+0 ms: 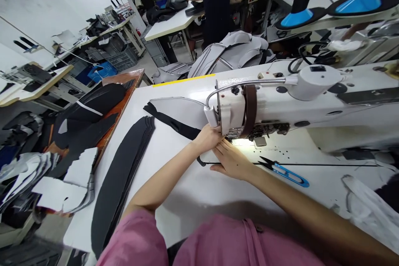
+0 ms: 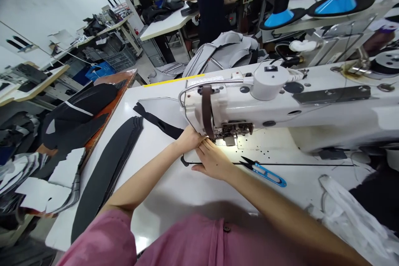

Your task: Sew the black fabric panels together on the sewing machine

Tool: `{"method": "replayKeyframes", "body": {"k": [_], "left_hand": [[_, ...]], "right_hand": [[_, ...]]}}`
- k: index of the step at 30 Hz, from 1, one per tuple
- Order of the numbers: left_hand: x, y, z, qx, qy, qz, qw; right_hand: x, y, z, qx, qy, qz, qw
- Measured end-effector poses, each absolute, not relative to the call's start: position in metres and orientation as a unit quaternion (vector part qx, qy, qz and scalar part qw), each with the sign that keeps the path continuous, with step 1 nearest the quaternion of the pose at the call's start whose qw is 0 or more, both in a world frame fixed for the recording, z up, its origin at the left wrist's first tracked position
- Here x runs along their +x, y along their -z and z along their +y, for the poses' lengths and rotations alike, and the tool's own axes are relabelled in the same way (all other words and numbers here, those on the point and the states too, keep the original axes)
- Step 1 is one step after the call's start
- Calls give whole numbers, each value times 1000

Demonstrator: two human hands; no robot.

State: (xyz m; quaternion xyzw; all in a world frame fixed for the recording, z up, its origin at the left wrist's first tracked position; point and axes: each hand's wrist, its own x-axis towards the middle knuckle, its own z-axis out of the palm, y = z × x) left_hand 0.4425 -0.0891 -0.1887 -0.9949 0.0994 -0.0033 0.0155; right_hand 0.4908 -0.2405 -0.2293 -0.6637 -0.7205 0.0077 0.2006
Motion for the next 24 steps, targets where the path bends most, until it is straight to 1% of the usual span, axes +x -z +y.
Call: {"method": "replayKeyframes", "body": {"k": [2,3,5,7,10,13,16,19,20,22,24], "left_hand": [[420,176,-75,-996,63,65,4],[401,167,-62,-995,98,17,2],[345,149,-29,-976,164,-142,5],[271,131,8,-921,195,-337,23],[148,116,48,-782,159,-599,63],[57,120,67,-634,103,-763,65],[17,136,81,-555,98,-826,14],[7,146,94,-553,101,-825,-52],[5,147,98,-561,100,-819,-66],[2,144,102,-574,100,-809,-73],[-3,136,102,-580,102,-806,-61]], "right_hand": [[483,228,-241,-671,2,-716,194],[477,226,-241,-668,5,-718,197],[465,217,-234,-640,19,-736,222],[457,202,-216,-597,46,-754,269],[453,177,-162,-588,94,-729,338],[461,169,-100,-655,128,-660,345],[488,190,-54,-727,183,-567,341],[512,210,-34,-757,221,-528,316],[513,208,-33,-753,218,-543,302],[501,190,-42,-721,206,-595,290],[477,159,-59,-676,229,-623,320]]}}
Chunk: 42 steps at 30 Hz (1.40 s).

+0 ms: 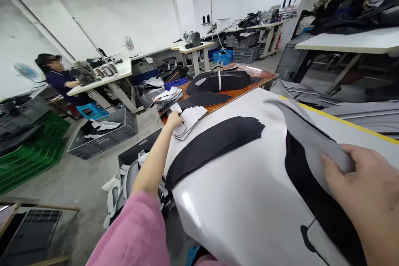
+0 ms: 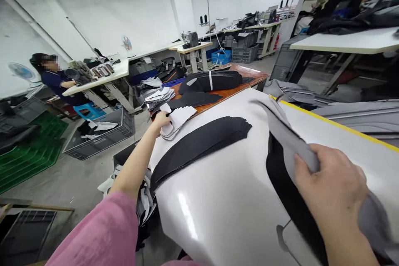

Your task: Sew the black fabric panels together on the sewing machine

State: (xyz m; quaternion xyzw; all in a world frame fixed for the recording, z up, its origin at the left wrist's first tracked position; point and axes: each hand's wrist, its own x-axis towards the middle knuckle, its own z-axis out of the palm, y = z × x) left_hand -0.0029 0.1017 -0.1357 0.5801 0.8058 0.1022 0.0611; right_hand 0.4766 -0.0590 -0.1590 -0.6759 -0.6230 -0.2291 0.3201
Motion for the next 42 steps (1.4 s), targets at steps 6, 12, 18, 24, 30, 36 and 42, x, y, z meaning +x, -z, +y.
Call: {"method": "replayKeyframes", "body": {"k": [6,12,18,24,30,36,42], "left_hand": [[16,95,73,596,-119,793,-47],[116,74,11,725,-197,635,-182],[247,123,-65,920,-48,389,-28],[356,166,-117,958,-12,267,107],[400,179,-142,947,8,303,107],[435,195,-132,949,-12,303,84],[449,205,-127,957,-13,281,75]], "right_hand": [[449,129,-100,-597,218,-728,255],[475,190,-172,-515,123,-845,78],[460,185,-231,-541,51,-836,74],[468,210,-265,-624,133,-754,159],[466,230,-293,-670,118,-703,208],[480,225,-284,-747,142,-629,163],[484,223,-282,-764,170,-603,153]]}}
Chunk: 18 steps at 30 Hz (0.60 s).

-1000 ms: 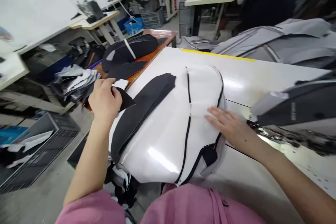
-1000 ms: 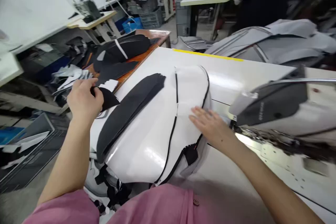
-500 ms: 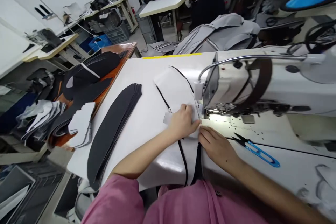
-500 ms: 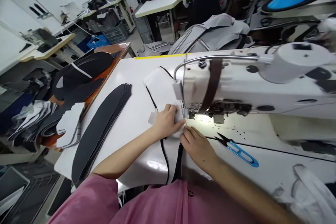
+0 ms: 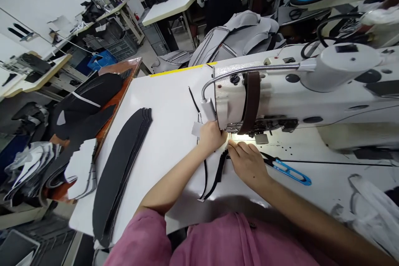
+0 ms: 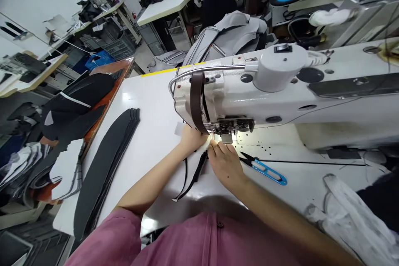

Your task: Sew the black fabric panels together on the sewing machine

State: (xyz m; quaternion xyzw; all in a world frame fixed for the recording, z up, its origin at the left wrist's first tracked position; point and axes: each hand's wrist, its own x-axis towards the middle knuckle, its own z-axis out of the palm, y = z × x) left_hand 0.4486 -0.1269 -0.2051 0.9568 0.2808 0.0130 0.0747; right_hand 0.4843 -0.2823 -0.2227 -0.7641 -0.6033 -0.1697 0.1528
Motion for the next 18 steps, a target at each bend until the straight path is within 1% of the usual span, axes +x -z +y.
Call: {"method": "replayKeyframes", "body": {"k": [6,14,16,18], "left_hand": [[443,203,-133,956,-35,278,81],[447,200,-131,954,3,287,85],[440,194,-133,952,-18,286,105],[426,185,-137,948,-68,277,141]], "right_hand": [[481,228,-287,-751,169,-618,162],[483,230,-286,-747,126,-632,167],[483,227,-284,-749,110,-632,166],[482,224,-284,-750,98,-634,160]]}}
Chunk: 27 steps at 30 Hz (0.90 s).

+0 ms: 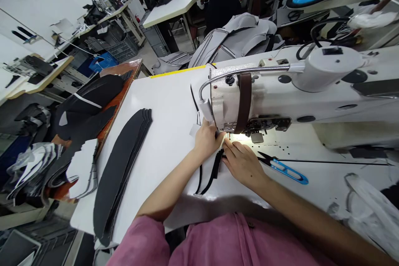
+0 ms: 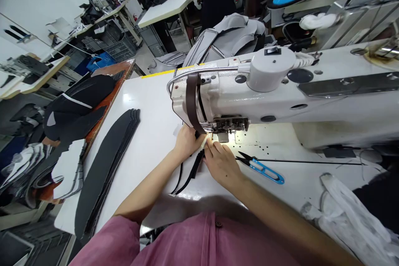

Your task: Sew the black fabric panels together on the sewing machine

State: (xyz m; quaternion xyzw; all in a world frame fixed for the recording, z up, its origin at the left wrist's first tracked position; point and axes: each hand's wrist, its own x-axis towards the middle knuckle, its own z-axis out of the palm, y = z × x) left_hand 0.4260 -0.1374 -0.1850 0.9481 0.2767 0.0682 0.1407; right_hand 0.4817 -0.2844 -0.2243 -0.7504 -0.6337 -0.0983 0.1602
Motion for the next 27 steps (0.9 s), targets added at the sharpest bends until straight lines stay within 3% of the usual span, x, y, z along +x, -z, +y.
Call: {"method": "replayKeyframes", "body": {"k": [7,11,16,27], "left_hand": [[369,163,-158,949,-142,132,250],[368,166,-158,971,-102,-5,215],[376,180,-155,974,-59,77,204],[380,186,-159,996,21,0,87]], "right_hand": [[459,233,-290,-751,89,-635,157],[443,234,-296,-750,85,-641,140],[434,230,-306,-758,99,-627,150],[429,231,-308,-767,80,-618,153]]}}
